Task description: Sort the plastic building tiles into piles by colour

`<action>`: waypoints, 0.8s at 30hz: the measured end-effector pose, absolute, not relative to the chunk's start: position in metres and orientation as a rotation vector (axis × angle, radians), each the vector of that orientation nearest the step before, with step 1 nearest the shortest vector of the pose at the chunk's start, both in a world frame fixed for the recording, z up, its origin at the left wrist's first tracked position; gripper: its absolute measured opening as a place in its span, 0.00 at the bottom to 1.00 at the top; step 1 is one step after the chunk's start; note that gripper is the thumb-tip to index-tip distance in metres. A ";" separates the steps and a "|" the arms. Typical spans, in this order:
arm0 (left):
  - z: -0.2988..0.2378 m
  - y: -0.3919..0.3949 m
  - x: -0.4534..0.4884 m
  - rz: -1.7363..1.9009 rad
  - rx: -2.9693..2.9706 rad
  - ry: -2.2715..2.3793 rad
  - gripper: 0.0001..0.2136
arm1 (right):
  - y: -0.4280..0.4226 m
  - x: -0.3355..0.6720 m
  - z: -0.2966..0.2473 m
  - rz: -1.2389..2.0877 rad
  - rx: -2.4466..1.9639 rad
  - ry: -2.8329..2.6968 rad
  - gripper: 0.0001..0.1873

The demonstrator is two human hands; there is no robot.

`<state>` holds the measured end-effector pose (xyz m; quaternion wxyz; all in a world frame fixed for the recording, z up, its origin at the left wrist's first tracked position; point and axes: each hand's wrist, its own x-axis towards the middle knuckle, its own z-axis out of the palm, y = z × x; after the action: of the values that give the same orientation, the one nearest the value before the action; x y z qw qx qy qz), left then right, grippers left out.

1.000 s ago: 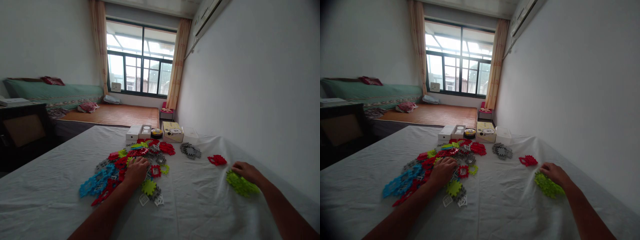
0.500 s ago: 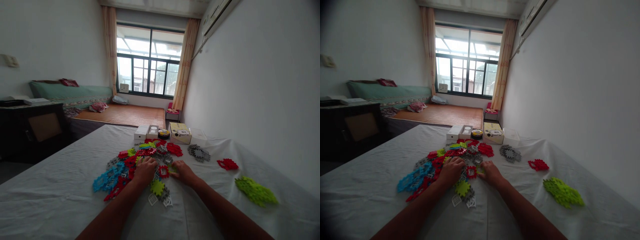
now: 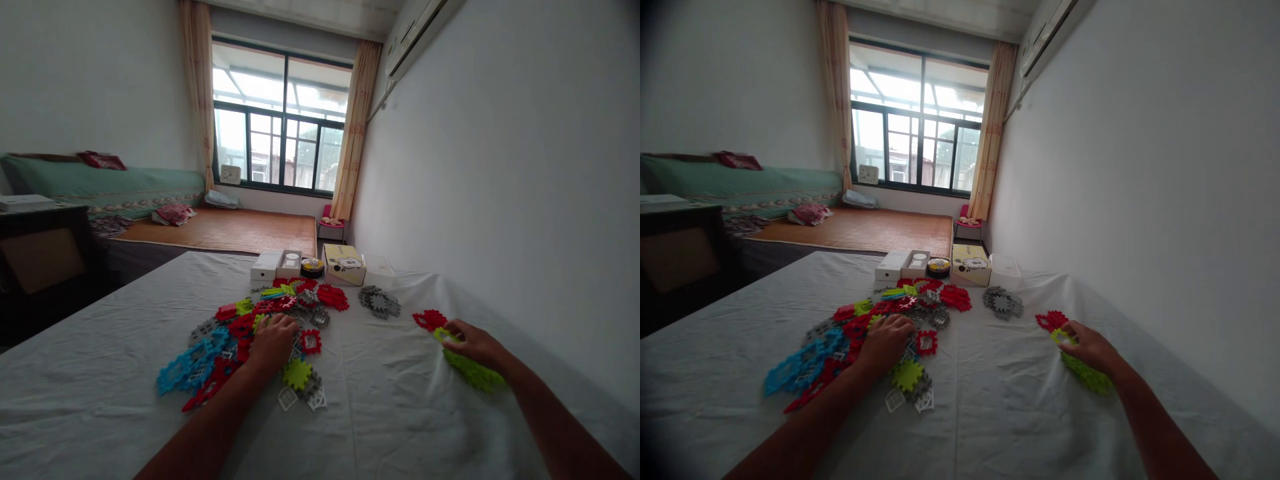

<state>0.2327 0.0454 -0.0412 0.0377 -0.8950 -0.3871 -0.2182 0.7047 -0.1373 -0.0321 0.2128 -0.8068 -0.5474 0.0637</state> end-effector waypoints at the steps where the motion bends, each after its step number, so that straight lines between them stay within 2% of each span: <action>1: -0.042 0.045 0.233 -0.670 -2.742 -1.186 0.11 | -0.149 0.720 -0.034 0.160 -2.315 -1.520 0.24; 7: -0.044 0.047 0.234 -0.679 -2.734 -1.161 0.11 | -0.169 0.714 -0.061 -0.099 -2.404 -1.682 0.32; 12: -0.042 0.045 0.232 -0.666 -2.755 -1.185 0.12 | -0.179 0.713 -0.087 -0.178 -2.347 -1.788 0.25; 16: -0.041 0.044 0.233 -0.647 -2.767 -1.206 0.11 | -0.186 0.730 -0.085 -0.195 -2.340 -1.708 0.24; 21: -0.041 0.043 0.233 -0.649 -2.779 -1.216 0.12 | -0.136 0.668 -0.058 -0.219 -2.098 -1.761 0.26; 24: -0.040 0.044 0.232 -0.635 -2.793 -1.220 0.13 | -0.087 0.599 -0.044 -0.011 -1.848 -1.976 0.23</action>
<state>0.2315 0.0440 -0.0399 0.0140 -0.8970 -0.3919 -0.2038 0.5995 -0.0869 -0.0443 0.2165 -0.6669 -0.7130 -0.0039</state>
